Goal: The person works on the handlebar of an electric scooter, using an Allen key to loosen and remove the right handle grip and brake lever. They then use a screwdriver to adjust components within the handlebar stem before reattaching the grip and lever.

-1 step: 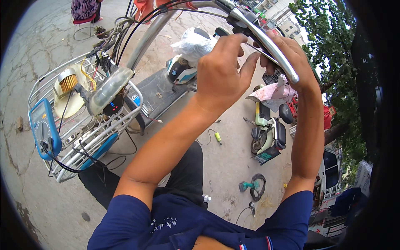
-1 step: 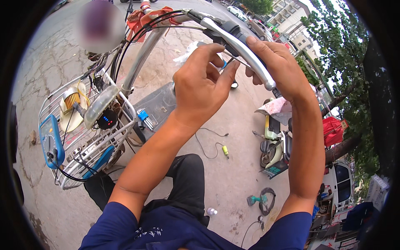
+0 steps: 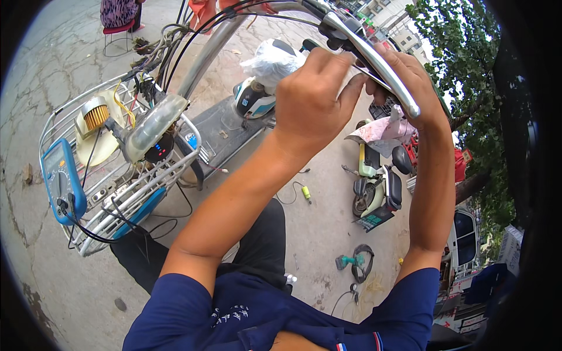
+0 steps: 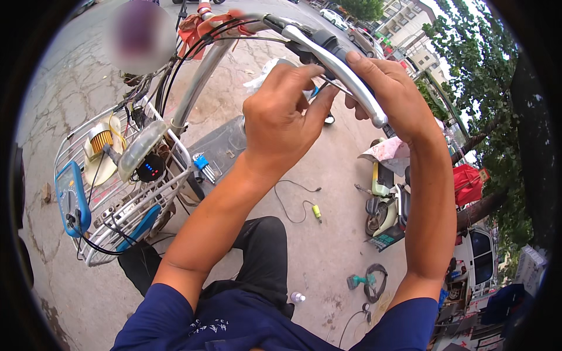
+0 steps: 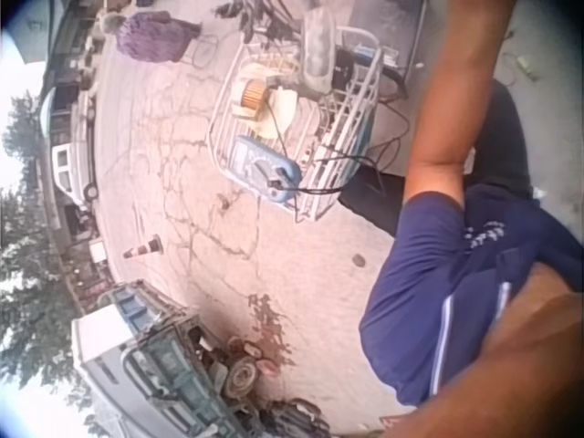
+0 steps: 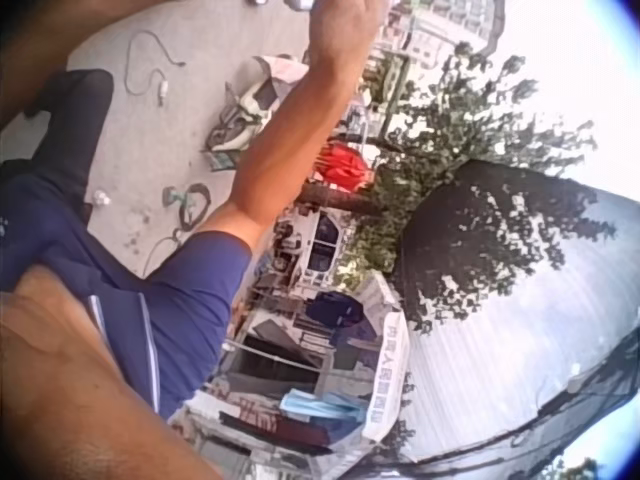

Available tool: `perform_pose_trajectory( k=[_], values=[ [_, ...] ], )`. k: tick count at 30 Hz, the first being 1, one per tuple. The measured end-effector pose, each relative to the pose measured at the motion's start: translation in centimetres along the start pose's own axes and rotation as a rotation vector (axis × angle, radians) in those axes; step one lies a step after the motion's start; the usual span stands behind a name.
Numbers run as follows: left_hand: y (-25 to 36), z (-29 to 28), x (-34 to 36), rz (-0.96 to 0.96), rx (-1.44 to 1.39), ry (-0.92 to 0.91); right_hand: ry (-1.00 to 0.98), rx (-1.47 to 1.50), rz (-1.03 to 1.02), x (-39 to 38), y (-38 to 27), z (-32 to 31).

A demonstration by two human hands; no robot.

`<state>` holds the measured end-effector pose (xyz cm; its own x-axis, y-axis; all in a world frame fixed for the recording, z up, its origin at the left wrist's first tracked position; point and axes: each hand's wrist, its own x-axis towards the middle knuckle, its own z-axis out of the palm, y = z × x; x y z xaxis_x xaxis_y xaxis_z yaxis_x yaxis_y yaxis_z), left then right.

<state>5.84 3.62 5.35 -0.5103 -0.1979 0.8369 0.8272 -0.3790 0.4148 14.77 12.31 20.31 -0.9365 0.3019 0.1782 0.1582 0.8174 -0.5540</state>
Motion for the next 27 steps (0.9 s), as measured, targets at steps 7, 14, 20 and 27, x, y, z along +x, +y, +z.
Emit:
perform_pose_trajectory(
  k=[7,14,20,27],
  values=[
    [-1.7,-0.5,1.8,0.512,0.290,0.006,0.022,-0.004,-0.011,-0.1,-0.2,0.2],
    [-1.9,0.0,1.8,0.463,0.310,0.033,0.011,-0.007,0.003,0.0,-1.0,0.3],
    [-0.7,-0.3,1.5,0.432,0.273,-0.110,-0.039,-0.034,-0.016,0.6,0.3,-0.3],
    [-0.5,-0.2,1.8,0.512,0.250,-0.260,-0.004,0.089,-0.020,0.5,1.3,-0.2]
  ],
)
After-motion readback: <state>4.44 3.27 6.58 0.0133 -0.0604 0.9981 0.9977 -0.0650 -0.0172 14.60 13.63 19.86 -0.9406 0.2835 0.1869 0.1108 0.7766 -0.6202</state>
